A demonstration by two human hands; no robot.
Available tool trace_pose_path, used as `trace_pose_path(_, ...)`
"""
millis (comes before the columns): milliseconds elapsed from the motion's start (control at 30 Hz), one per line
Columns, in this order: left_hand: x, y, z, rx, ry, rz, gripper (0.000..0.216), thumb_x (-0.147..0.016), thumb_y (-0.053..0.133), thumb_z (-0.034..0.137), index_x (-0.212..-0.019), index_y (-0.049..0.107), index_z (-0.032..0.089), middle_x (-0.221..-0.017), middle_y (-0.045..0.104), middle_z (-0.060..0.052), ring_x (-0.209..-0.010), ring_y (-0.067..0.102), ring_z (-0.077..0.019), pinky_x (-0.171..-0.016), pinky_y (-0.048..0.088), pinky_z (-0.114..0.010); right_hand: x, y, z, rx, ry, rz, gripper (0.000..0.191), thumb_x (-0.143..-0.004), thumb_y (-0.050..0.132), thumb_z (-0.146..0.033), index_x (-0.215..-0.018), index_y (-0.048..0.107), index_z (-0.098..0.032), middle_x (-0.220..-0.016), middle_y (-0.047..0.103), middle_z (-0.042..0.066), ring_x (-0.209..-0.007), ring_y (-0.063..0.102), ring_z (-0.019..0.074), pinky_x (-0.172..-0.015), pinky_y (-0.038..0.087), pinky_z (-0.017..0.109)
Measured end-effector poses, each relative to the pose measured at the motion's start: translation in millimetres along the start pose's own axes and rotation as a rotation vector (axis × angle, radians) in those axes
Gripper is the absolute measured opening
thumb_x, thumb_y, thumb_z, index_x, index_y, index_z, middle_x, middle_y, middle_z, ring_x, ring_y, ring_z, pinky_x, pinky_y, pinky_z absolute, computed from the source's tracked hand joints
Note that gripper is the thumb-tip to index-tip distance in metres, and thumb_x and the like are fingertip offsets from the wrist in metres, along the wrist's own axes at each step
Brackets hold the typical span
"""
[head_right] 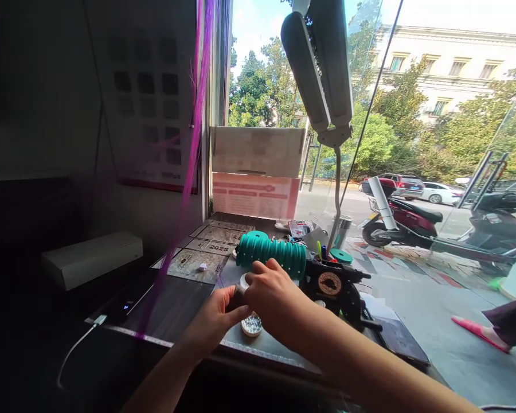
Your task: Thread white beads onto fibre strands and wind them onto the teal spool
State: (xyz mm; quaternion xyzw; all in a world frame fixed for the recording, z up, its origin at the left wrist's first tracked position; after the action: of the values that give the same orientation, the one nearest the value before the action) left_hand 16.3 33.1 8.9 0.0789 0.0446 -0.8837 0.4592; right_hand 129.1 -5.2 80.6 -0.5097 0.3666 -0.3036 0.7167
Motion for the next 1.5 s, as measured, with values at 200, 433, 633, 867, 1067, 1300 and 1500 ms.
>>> trace_pose_path(200,-4.8,3.2,-3.2,0.030,0.047,0.042,0.014,-0.071,0.061,0.027,-0.074,0.059,0.013,-0.064,0.054,-0.001,-0.065,0.050,-0.0140,-0.061,0.037,-0.024,1.6,-1.0,5.3,0.008,0.011,0.009,0.018,-0.070,0.054,-0.007,-0.056,0.060,-0.018,-0.071,0.062,0.003,-0.076,0.049,0.0162,-0.065,0.027,0.032)
trace_pose_path(433,-30.4,31.8,6.2,0.271,0.181,0.357,0.016,-0.068,0.063,0.027,-0.064,0.055,0.014,-0.055,0.051,0.004,-0.053,0.044,-0.0079,-0.056,0.036,-0.020,14.6,-9.5,71.5,-0.264,0.391,0.416,0.017,-0.079,0.049,-0.027,-0.072,0.063,-0.020,-0.072,0.060,0.003,-0.068,0.051,0.0157,-0.064,0.035,0.029)
trace_pose_path(633,-55.4,53.5,-4.1,0.258,0.260,0.500,0.014,-0.070,0.061,0.027,-0.071,0.059,0.013,-0.050,0.050,0.004,-0.054,0.050,-0.0110,-0.059,0.040,-0.023,11.9,14.2,79.8,-0.350,0.478,0.520,0.019,-0.079,0.048,-0.030,-0.069,0.060,-0.019,-0.067,0.056,0.003,-0.072,0.050,0.0190,-0.068,0.037,0.031)
trace_pose_path(867,-60.0,63.4,-7.1,0.166,0.271,0.639,0.017,-0.070,0.060,0.028,-0.075,0.059,0.012,-0.068,0.063,-0.005,-0.065,0.058,-0.0164,-0.064,0.045,-0.027,13.9,20.4,79.0,-0.285,0.502,0.529,0.022,-0.084,0.042,-0.031,-0.074,0.058,-0.021,-0.074,0.056,0.002,-0.078,0.048,0.0198,-0.072,0.034,0.034)
trace_pose_path(1067,-57.4,62.0,-2.6,-0.063,0.279,0.649,0.012,-0.071,0.056,0.024,-0.070,0.057,0.013,-0.067,0.064,-0.007,-0.062,0.058,-0.0176,-0.062,0.044,-0.028,17.1,19.2,83.6,-0.326,0.437,0.443,0.013,-0.080,0.049,-0.031,-0.077,0.057,-0.021,-0.079,0.055,0.002,-0.081,0.048,0.0199,-0.074,0.034,0.035)
trace_pose_path(1300,-55.5,64.0,2.2,-0.037,0.294,0.652,0.007,-0.070,0.055,0.021,-0.067,0.055,0.014,-0.062,0.063,-0.004,-0.057,0.058,-0.0160,-0.057,0.043,-0.025,15.8,17.2,81.5,-0.276,0.470,0.414,0.014,-0.075,0.055,-0.034,-0.079,0.058,-0.021,-0.080,0.056,0.003,-0.083,0.049,0.0214,-0.074,0.035,0.036)
trace_pose_path(1500,-56.1,62.6,-3.3,0.062,0.319,0.580,0.013,-0.073,0.054,0.027,-0.067,0.054,0.016,-0.061,0.060,-0.002,-0.058,0.056,-0.0149,-0.058,0.042,-0.025,13.6,17.5,76.9,-0.195,0.519,0.420,0.011,-0.076,0.054,-0.031,-0.079,0.057,-0.021,-0.082,0.057,0.003,-0.085,0.048,0.0227,-0.074,0.035,0.037)
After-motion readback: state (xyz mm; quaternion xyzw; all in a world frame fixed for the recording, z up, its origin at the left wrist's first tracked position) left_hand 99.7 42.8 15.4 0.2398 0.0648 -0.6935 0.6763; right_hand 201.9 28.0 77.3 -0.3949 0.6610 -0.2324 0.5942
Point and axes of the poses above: each hand's wrist, its own x-axis away from the middle knuckle, its own y-axis out of the palm, z = x × y, the point moved 2 cm from there along -x, towards the middle knuckle
